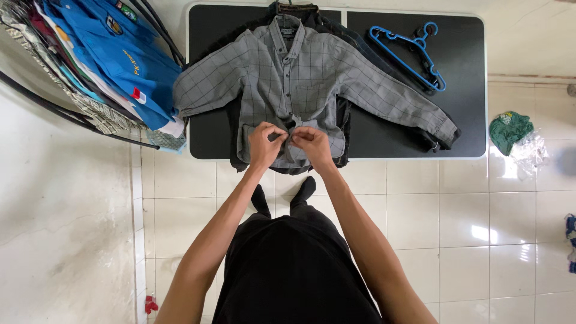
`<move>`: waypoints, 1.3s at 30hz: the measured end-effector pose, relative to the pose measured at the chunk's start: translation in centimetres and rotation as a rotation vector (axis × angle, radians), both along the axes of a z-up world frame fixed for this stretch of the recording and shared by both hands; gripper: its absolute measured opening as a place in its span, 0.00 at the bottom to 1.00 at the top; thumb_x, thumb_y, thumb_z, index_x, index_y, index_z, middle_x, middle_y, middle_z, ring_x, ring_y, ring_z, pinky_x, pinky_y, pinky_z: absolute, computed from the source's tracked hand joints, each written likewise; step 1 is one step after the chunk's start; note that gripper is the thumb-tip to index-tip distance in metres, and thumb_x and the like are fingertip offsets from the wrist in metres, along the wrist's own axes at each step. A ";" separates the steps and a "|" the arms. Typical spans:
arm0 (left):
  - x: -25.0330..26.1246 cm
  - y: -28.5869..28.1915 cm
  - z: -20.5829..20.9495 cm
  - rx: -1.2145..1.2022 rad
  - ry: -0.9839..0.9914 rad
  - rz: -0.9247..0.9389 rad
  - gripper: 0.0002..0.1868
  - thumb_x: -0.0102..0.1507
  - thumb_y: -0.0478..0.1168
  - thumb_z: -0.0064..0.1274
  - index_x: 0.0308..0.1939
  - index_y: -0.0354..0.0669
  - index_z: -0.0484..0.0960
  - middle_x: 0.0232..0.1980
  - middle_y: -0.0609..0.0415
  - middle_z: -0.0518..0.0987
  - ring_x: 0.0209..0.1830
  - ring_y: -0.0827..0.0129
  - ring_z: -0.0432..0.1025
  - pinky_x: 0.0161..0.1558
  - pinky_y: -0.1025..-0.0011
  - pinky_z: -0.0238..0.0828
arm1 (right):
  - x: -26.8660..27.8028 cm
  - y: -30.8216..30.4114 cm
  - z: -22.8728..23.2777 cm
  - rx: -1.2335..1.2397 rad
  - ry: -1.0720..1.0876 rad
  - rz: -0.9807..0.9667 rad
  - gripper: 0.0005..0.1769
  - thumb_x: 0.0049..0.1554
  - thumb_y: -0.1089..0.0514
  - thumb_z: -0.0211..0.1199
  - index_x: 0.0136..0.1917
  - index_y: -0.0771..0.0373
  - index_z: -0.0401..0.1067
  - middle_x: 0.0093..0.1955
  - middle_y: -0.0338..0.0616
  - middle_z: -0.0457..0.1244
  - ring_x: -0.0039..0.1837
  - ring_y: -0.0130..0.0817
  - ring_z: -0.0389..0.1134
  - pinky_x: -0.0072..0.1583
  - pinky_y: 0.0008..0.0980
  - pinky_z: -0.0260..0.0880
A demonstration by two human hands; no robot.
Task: The person buttons a blue short-sleeved shirt, then places it on a clothes rack. Next, they button a gray long-sleeved shirt and hang it on the rack. Finally, they place a black shirt onto a blue hanger.
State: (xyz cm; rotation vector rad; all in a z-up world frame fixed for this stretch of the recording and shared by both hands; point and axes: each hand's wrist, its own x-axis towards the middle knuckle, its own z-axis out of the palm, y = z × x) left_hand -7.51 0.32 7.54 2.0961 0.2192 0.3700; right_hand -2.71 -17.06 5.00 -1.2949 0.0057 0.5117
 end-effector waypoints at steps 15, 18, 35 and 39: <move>0.9 0.0 -1.9 -0.248 0.237 -0.054 0.12 0.61 0.45 0.64 0.38 0.39 0.89 0.40 0.51 0.84 0.39 0.65 0.81 0.42 0.68 0.75 | -0.3 1.3 2.8 -0.551 -0.312 0.021 0.08 0.54 0.67 0.71 0.47 0.71 0.76 0.41 0.44 0.72 0.44 0.27 0.73 0.48 0.27 0.74; 1.1 0.3 -2.7 -0.217 0.281 -0.083 0.13 0.59 0.47 0.65 0.35 0.40 0.89 0.41 0.52 0.84 0.38 0.65 0.81 0.41 0.69 0.75 | -0.8 1.9 3.7 -0.630 -0.367 0.047 0.08 0.54 0.65 0.71 0.47 0.69 0.75 0.40 0.42 0.71 0.42 0.27 0.73 0.47 0.28 0.74; 0.4 0.9 -4.4 0.148 0.230 -0.100 0.05 0.59 0.38 0.63 0.30 0.42 0.87 0.36 0.55 0.85 0.39 0.63 0.80 0.43 0.60 0.69 | -2.6 2.0 -0.9 -0.272 -0.152 -0.056 0.11 0.59 0.71 0.63 0.51 0.69 0.62 0.44 0.48 0.67 0.45 0.32 0.73 0.48 0.33 0.79; 0.1 1.2 -3.0 0.132 0.238 -0.183 0.06 0.62 0.39 0.63 0.34 0.41 0.84 0.39 0.53 0.83 0.40 0.62 0.79 0.49 0.56 0.62 | -2.7 1.4 -1.5 -0.086 -0.006 -0.060 0.12 0.59 0.69 0.62 0.53 0.66 0.64 0.43 0.47 0.68 0.44 0.33 0.74 0.48 0.32 0.79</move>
